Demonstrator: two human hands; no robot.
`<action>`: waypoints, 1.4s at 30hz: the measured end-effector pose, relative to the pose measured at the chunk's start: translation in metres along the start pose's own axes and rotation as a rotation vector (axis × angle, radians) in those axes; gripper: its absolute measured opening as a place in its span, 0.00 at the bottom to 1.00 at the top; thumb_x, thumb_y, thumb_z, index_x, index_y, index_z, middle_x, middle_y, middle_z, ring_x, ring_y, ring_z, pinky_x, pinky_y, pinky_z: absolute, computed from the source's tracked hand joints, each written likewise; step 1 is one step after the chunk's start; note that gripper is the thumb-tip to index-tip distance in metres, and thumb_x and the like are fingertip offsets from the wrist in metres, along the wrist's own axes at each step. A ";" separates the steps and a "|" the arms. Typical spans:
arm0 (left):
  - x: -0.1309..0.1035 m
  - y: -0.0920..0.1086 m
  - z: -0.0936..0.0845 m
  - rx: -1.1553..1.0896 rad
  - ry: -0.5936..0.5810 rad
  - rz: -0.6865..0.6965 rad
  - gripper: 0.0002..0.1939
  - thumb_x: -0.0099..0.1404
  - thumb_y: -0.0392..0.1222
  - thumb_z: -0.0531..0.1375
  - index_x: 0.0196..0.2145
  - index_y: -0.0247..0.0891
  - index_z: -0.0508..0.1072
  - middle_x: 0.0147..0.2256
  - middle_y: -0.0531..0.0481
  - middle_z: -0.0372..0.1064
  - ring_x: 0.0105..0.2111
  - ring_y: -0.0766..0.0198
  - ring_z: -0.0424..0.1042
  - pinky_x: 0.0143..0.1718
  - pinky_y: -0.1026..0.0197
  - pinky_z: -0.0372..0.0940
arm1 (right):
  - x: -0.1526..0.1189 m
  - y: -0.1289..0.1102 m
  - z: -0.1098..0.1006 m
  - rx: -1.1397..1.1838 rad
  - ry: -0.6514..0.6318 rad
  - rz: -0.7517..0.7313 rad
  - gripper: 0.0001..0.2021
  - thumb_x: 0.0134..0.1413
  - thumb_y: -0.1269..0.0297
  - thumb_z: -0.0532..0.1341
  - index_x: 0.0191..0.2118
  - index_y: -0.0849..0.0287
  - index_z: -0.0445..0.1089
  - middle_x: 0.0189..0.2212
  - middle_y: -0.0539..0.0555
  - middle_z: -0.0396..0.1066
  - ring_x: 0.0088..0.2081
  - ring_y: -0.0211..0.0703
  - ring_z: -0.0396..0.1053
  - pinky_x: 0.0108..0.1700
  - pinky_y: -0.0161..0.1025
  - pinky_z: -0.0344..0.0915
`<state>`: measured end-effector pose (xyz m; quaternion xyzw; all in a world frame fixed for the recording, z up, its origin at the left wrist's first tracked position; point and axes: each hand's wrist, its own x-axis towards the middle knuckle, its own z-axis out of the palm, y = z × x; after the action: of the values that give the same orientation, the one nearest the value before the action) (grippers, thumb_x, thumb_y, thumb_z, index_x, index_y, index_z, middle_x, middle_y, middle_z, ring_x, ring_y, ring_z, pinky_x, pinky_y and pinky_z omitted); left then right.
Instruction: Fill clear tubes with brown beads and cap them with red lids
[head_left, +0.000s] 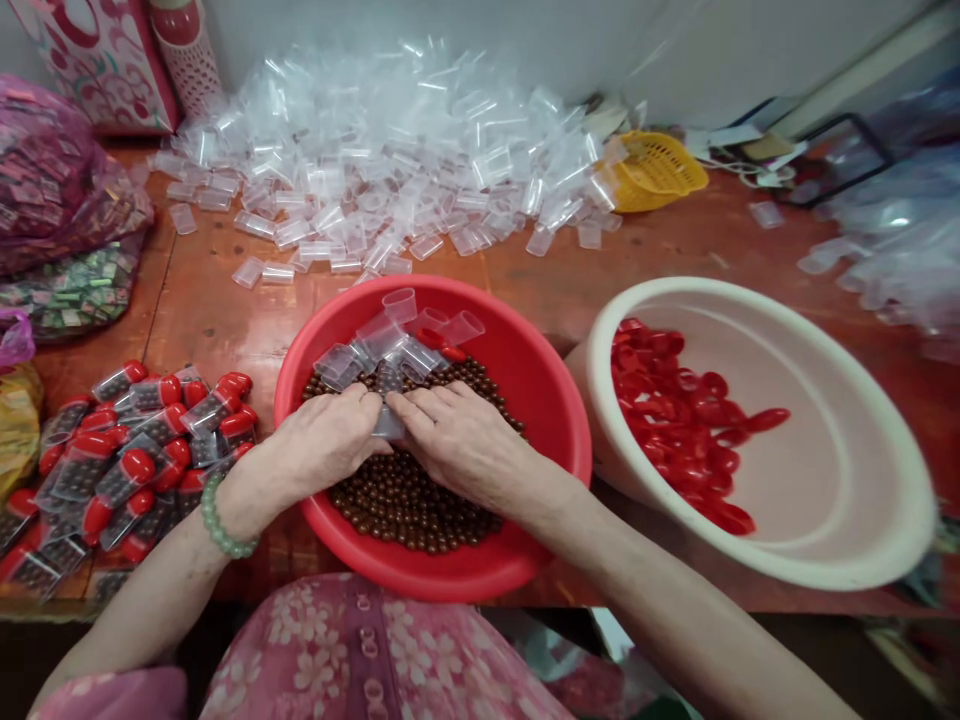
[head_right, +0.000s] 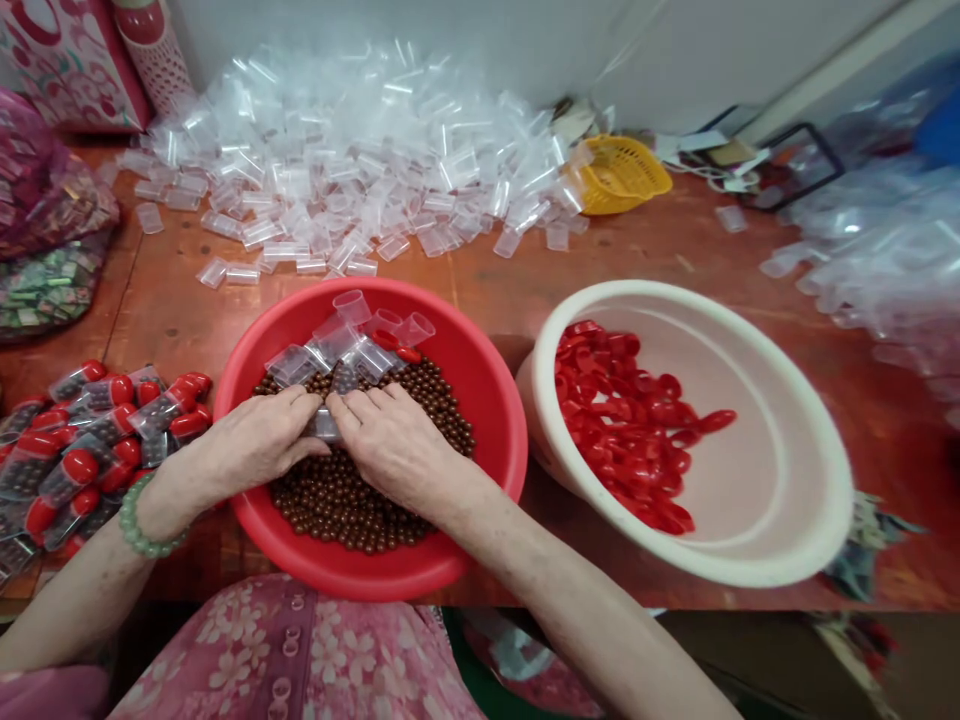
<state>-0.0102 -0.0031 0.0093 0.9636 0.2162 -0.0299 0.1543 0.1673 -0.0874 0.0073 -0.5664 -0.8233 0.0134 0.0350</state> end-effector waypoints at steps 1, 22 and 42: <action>0.001 0.001 0.000 0.008 -0.013 0.016 0.15 0.68 0.47 0.57 0.45 0.32 0.67 0.41 0.42 0.70 0.40 0.55 0.72 0.42 0.55 0.66 | -0.001 0.000 0.000 -0.009 0.000 -0.007 0.15 0.58 0.73 0.56 0.51 0.68 0.69 0.35 0.60 0.74 0.37 0.50 0.68 0.41 0.46 0.63; -0.003 0.014 -0.005 -0.074 -0.056 0.109 0.13 0.70 0.42 0.54 0.48 0.33 0.67 0.44 0.42 0.69 0.45 0.57 0.68 0.51 0.54 0.64 | -0.018 0.046 -0.010 -0.092 -0.400 0.216 0.12 0.59 0.76 0.53 0.40 0.62 0.73 0.41 0.60 0.70 0.41 0.51 0.67 0.37 0.43 0.61; 0.006 0.018 -0.007 0.077 -0.336 0.097 0.09 0.63 0.32 0.52 0.38 0.36 0.70 0.38 0.44 0.71 0.32 0.57 0.73 0.32 0.57 0.67 | -0.013 0.019 0.025 -0.020 -0.600 -0.113 0.13 0.61 0.77 0.51 0.38 0.64 0.74 0.37 0.60 0.73 0.38 0.46 0.72 0.32 0.38 0.63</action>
<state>0.0025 -0.0140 0.0200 0.9596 0.1395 -0.1912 0.1522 0.1875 -0.0929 -0.0191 -0.4907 -0.8271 0.1702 -0.2146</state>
